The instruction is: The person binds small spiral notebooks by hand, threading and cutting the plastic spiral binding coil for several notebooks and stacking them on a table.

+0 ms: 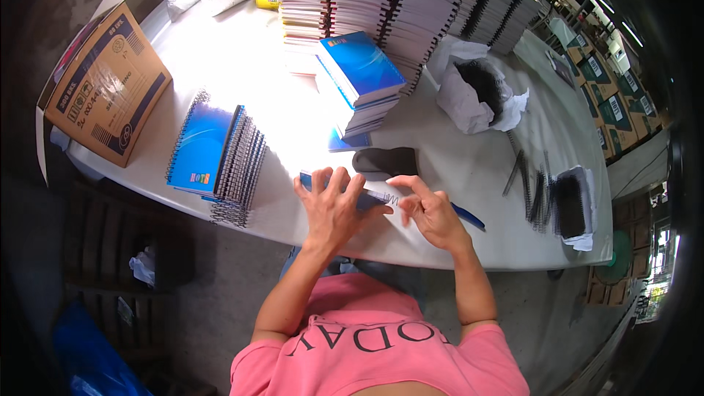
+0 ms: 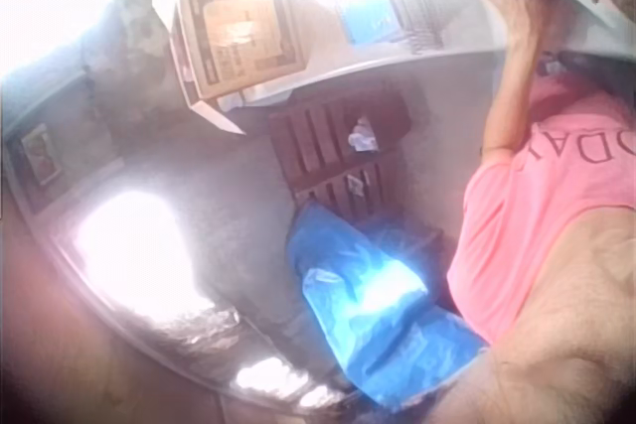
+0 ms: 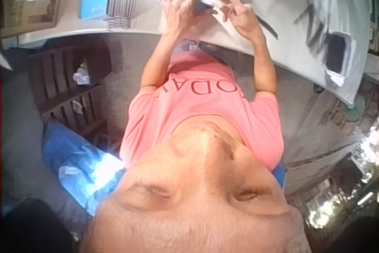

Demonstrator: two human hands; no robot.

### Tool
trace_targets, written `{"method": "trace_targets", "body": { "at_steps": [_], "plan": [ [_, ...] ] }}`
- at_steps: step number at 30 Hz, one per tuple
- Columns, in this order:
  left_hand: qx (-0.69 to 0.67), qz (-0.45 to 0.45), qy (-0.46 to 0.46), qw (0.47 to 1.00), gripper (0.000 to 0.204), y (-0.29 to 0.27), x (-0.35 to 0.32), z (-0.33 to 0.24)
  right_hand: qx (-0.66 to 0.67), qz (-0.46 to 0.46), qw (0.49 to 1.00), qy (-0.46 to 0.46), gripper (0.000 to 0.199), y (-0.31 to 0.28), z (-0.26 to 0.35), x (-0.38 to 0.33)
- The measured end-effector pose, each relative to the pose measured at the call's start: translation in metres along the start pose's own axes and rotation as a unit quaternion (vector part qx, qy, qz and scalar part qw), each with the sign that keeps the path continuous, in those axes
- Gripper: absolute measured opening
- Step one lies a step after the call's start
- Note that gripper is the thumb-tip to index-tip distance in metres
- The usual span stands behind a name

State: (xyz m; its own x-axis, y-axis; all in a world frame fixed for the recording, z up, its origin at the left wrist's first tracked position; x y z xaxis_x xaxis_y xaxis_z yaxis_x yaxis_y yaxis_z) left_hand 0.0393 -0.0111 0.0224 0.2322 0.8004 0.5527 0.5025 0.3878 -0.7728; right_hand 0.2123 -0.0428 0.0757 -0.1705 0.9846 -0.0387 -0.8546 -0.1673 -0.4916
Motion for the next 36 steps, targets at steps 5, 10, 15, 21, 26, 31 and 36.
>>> {"method": "trace_targets", "body": {
  "at_steps": [5, 10, 15, 21, 26, 31, 36],
  "plan": [
    [-0.018, 0.019, 0.001, 1.0, 0.046, -0.005, 0.001, 0.001, -0.016, -0.041, 0.988, -0.147, 0.018, 0.002, -0.012, 0.001],
    [-0.02, 0.04, -0.004, 0.999, 0.046, -0.005, 0.003, 0.001, 0.079, -0.051, 0.993, -0.076, 0.018, 0.002, -0.026, 0.0],
    [-0.017, 0.027, -0.009, 0.999, 0.045, -0.007, 0.005, -0.004, -0.112, -0.161, 0.95, -0.243, 0.014, 0.002, -0.016, 0.0],
    [-0.029, 0.046, -0.012, 0.998, 0.045, -0.011, 0.004, -0.001, 0.057, 0.047, 0.997, -0.001, 0.018, -0.005, -0.019, 0.001],
    [-0.052, 0.037, -0.019, 0.998, 0.045, -0.007, 0.0, 0.002, -0.003, -0.042, 0.995, -0.095, 0.024, 0.001, 0.0, -0.001],
    [-0.045, 0.016, 0.013, 0.999, 0.043, -0.006, 0.0, 0.005, -0.048, 0.003, 0.991, -0.123, 0.023, -0.002, -0.016, 0.0],
    [-0.093, 0.035, 0.003, 0.995, 0.044, -0.009, -0.001, 0.01, -0.098, 0.023, 0.98, -0.171, 0.028, -0.018, -0.013, 0.034]
  ]
}}
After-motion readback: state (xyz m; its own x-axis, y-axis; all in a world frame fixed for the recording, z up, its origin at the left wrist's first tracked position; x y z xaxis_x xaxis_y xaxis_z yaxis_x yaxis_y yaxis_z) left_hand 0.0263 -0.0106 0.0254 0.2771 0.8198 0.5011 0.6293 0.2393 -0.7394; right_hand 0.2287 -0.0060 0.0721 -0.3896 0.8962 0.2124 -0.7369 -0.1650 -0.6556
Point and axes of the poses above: each hand's wrist, its own x-axis towards the middle knuckle, its own y-axis out of the palm, z = x × y, the point moved 2 cm from there along x, towards the middle knuckle, and after that the axes turned 3 degrees about -y, right-handed, at the moved point
